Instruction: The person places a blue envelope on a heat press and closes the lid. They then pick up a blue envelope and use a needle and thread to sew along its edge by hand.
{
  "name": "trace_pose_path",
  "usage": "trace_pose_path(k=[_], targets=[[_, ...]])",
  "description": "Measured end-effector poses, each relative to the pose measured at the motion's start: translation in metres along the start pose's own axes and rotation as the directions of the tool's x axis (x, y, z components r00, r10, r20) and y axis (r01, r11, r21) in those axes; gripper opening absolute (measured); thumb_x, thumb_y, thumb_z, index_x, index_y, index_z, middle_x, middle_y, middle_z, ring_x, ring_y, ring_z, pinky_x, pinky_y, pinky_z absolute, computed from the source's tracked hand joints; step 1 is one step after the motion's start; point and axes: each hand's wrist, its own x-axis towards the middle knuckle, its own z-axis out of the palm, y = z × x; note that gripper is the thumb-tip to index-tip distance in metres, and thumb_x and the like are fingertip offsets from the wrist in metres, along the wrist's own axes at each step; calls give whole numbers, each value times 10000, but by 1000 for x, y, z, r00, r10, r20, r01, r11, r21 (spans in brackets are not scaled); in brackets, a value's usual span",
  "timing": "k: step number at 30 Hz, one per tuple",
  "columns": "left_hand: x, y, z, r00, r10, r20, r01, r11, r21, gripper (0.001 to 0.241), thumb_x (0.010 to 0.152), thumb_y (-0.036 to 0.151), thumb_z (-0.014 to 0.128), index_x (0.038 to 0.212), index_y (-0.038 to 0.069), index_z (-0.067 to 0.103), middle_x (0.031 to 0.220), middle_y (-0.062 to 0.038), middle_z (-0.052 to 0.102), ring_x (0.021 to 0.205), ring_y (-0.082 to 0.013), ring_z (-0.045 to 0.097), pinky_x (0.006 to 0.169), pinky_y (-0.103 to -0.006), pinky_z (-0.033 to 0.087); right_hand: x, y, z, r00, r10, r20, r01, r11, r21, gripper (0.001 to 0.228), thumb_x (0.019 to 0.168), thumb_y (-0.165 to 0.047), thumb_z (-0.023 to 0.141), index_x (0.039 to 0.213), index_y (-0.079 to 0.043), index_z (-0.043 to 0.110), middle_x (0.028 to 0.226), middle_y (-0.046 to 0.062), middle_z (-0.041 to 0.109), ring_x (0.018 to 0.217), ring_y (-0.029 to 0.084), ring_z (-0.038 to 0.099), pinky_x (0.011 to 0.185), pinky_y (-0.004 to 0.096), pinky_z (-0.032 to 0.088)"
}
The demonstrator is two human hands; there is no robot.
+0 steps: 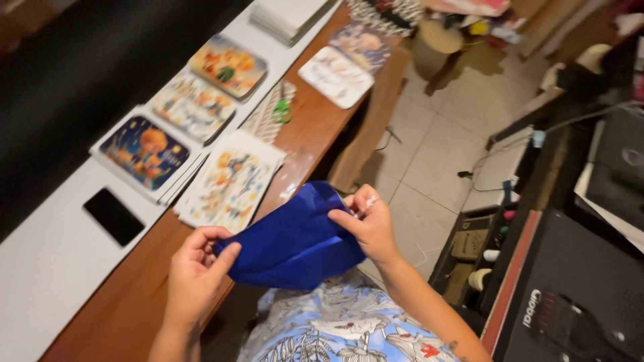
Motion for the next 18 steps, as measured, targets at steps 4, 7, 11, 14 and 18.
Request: trace_pose_path(k=[4, 7, 11, 14, 18], targets=[[4, 63, 43, 930, 211, 301, -320, 867, 381, 235, 812, 243, 798, 1036, 169, 791, 969, 47, 834, 877, -77, 765, 845, -233, 551, -18, -60, -34, 997, -70, 41, 76, 982, -171, 518, 819, -25, 831, 792, -182, 339, 814, 44, 641, 712, 102, 578, 660, 242, 479], [2, 95, 85, 905, 196, 377, -333, 878, 343, 264, 811, 323, 795, 1044, 200, 817, 956, 84, 853, 718, -36, 735, 665, -214, 544, -35, -84, -45, 998, -52, 36, 59, 965, -255, 531, 810, -29, 837, 771, -178, 328, 814, 47, 660, 711, 119, 599, 657, 254, 482], [-5, 106, 117, 868, 300, 396, -382, 912, 146, 238, 824, 194, 800, 1051, 122, 793, 980, 20, 837, 872, -72, 767, 831, -222, 589, -56, -99, -55, 999, -46, 6, 46, 963, -266, 536, 834, -25, 821, 764, -179, 313, 764, 26, 587, 704, 111, 564, 628, 243, 453], [-12, 108, 127, 835, 323, 446, -418, 899, 132, 641, 791, 219, 836, 1389, 216, 604, 1055, -24, 777, 856, -107, 736, 872, -237, 568, -68, -104, -57, 1000, -28, 10, 30, 956, -291, 532, 848, -23, 816, 770, -180, 314, 732, -16, 540, 677, 90, 469, 622, 233, 399], [-18, 123, 127, 707, 427, 564, -488, 871, -47, 448, 867, 145, 775, 1299, 141, 657, 1266, -23, 746, 1095, -137, 734, 1008, -272, 537, -77, -111, -62, 998, 42, 43, -33, 979, -202, 513, 861, -31, 804, 777, -185, 322, 750, -13, 536, 674, 89, 461, 598, 225, 391]])
